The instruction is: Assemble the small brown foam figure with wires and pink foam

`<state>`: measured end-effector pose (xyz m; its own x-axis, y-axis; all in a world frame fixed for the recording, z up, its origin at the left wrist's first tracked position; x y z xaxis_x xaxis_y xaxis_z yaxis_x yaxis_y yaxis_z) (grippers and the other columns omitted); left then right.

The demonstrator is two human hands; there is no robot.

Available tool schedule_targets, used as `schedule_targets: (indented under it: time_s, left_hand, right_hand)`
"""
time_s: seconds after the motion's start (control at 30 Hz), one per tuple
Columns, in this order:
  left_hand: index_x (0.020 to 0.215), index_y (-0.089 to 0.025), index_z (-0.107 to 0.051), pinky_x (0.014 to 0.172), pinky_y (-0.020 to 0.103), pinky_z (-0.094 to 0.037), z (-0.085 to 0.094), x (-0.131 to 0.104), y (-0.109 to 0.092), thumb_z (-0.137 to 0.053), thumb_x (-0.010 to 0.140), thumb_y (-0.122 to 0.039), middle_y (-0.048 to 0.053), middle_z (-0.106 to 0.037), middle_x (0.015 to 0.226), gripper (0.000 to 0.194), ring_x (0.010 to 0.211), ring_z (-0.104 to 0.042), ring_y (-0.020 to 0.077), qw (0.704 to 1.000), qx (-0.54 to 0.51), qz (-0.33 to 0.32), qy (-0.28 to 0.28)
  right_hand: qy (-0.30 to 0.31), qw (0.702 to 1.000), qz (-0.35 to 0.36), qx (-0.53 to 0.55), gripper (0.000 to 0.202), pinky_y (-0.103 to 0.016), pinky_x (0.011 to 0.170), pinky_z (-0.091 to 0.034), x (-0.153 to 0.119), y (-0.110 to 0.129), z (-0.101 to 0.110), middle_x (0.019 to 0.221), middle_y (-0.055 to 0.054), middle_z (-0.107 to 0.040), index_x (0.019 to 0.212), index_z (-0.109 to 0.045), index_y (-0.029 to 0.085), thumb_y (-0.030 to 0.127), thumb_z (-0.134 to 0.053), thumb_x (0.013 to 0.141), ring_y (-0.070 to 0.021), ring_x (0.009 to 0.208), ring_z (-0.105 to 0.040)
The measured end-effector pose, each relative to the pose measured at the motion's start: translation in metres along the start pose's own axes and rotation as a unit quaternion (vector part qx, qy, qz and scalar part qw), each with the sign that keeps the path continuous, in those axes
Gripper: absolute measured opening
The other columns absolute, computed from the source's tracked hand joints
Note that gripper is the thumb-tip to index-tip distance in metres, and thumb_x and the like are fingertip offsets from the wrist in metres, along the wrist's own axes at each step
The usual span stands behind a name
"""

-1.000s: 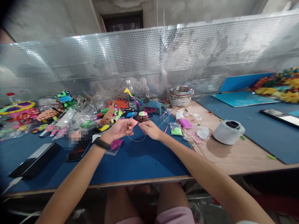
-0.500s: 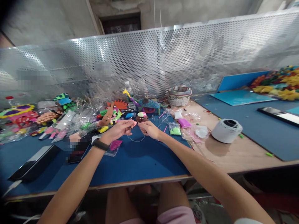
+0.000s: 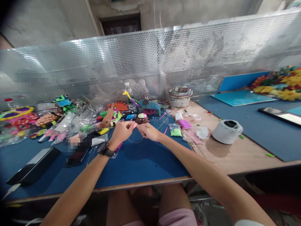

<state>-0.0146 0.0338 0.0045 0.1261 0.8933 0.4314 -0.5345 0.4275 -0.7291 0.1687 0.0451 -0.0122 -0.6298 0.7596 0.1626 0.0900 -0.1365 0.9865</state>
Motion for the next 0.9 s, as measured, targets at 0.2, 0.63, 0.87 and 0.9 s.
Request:
schedule_targets:
  time_s: [0.2, 0.63, 0.87, 0.9]
  left_hand:
    - [0.087, -0.014, -0.072, 0.068, 0.029, -0.052, 0.001, 0.006, 0.000, -0.068, 0.084, -0.041, 0.011, -0.074, 0.089, 0.027, 0.066, -0.064, 0.0158, 0.878, -0.360, 0.270, 0.161]
    - [0.082, -0.021, -0.072, 0.084, 0.028, -0.050, 0.007, 0.001, -0.001, -0.072, 0.084, -0.028, 0.006, -0.072, 0.091, 0.008, 0.095, -0.064, 0.0206, 0.988, -0.153, 0.009, 0.021]
    - [0.100, -0.017, -0.070, 0.070, 0.030, -0.054, 0.008, 0.007, 0.004, -0.073, 0.081, -0.040, 0.008, -0.072, 0.092, 0.030, 0.071, -0.065, 0.0164, 0.937, -0.314, 0.128, 0.086]
    - [0.101, -0.015, -0.069, 0.068, 0.031, -0.055, 0.007, 0.008, 0.006, -0.071, 0.082, -0.044, 0.009, -0.072, 0.092, 0.034, 0.066, -0.064, 0.0155, 0.911, -0.359, 0.168, 0.116]
  right_hand:
    - [-0.031, 0.997, 0.033, -0.060, 0.053, -0.025, 0.043, -0.023, 0.001, -0.006, 0.005, 0.048, 0.007, -0.031, 0.057, -0.037, 0.021, 0.060, -0.051, 0.091, -0.0064, 0.042, -0.027]
    - [-0.037, 0.997, -0.013, 0.067, 0.051, -0.025, 0.041, -0.015, 0.003, -0.006, 0.005, 0.052, 0.008, -0.023, 0.058, -0.031, 0.022, 0.051, -0.060, 0.089, -0.0061, 0.042, -0.022]
    - [-0.049, 0.997, -0.004, 0.063, 0.051, -0.025, 0.043, -0.016, 0.001, -0.003, 0.007, 0.051, 0.008, -0.025, 0.058, -0.032, 0.022, 0.050, -0.059, 0.090, -0.0069, 0.043, -0.024]
    - [-0.045, 0.997, -0.004, 0.061, 0.051, -0.025, 0.043, -0.017, 0.001, -0.002, 0.007, 0.051, 0.007, -0.025, 0.058, -0.032, 0.022, 0.050, -0.059, 0.090, -0.0070, 0.043, -0.024]
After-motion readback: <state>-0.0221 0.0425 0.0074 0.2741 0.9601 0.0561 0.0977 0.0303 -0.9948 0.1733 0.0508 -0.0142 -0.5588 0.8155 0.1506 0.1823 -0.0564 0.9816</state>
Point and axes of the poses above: each hand's wrist, its own x-axis towards the middle knuckle, its own z-axis out of the back of the hand, y = z × x, the point moved 1 cm from there along x, towards the middle knuckle
